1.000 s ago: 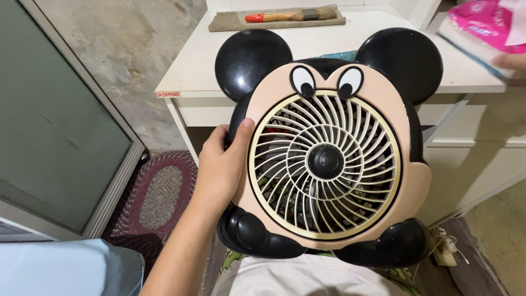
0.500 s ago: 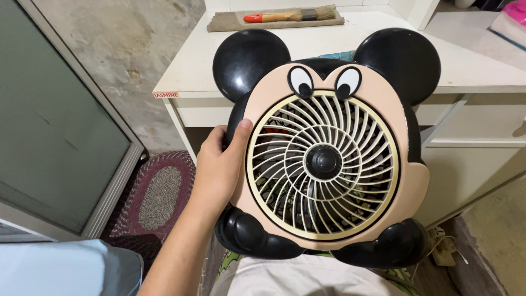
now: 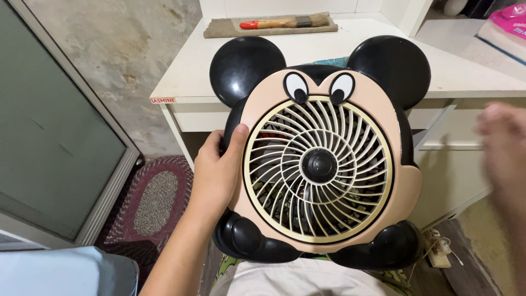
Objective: The person uses a screwdriver to tighten the central screw on a Mickey Mouse-shaped electric fan, then places and secures the black center cap by hand. The fan remains on the lap during the process.
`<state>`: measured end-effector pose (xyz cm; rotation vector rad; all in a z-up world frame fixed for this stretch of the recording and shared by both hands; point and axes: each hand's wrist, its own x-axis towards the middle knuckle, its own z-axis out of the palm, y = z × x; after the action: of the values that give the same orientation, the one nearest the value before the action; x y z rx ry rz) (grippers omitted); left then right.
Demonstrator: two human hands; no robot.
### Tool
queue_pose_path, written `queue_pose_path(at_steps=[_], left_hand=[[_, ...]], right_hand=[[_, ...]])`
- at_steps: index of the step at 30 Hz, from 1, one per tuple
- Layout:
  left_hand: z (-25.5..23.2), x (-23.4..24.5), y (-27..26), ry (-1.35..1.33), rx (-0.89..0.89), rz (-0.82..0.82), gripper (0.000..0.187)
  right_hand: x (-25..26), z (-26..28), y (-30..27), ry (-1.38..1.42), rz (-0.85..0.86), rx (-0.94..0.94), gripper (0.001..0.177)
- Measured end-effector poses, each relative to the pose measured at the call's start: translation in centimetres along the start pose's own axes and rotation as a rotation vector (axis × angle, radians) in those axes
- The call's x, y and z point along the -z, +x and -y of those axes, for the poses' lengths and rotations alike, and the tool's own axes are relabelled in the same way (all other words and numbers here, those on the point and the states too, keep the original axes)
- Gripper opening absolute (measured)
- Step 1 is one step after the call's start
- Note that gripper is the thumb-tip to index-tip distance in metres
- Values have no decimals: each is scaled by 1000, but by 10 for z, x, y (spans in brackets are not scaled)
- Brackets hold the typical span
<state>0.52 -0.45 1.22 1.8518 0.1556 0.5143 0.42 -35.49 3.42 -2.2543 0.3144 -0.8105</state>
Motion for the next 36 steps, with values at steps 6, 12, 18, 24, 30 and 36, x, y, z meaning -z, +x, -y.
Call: queue_pose_path(at_steps=[6, 12, 18, 24, 30, 36], left_hand=[[2, 1, -4, -13, -23, -14, 54], [5, 0, -6, -8, -56, -50, 55], [7, 0, -17, 129, -172, -110, 55], [-9, -9, -43, 379, -597, -153, 69], [-24, -28, -70, 460, -728, 8, 68], [-17, -36, -72, 641, -750, 29, 62]], right_hand=[[-31, 40, -50, 145, -11, 331, 55], [-54, 67, -86, 52, 93, 508, 57], [-59, 73, -95, 42, 121, 545, 54], [-56, 74, -95, 64, 128, 597, 55], [-61, 76, -92, 16, 110, 700, 57], [-65, 70, -94, 29, 153, 684, 55]])
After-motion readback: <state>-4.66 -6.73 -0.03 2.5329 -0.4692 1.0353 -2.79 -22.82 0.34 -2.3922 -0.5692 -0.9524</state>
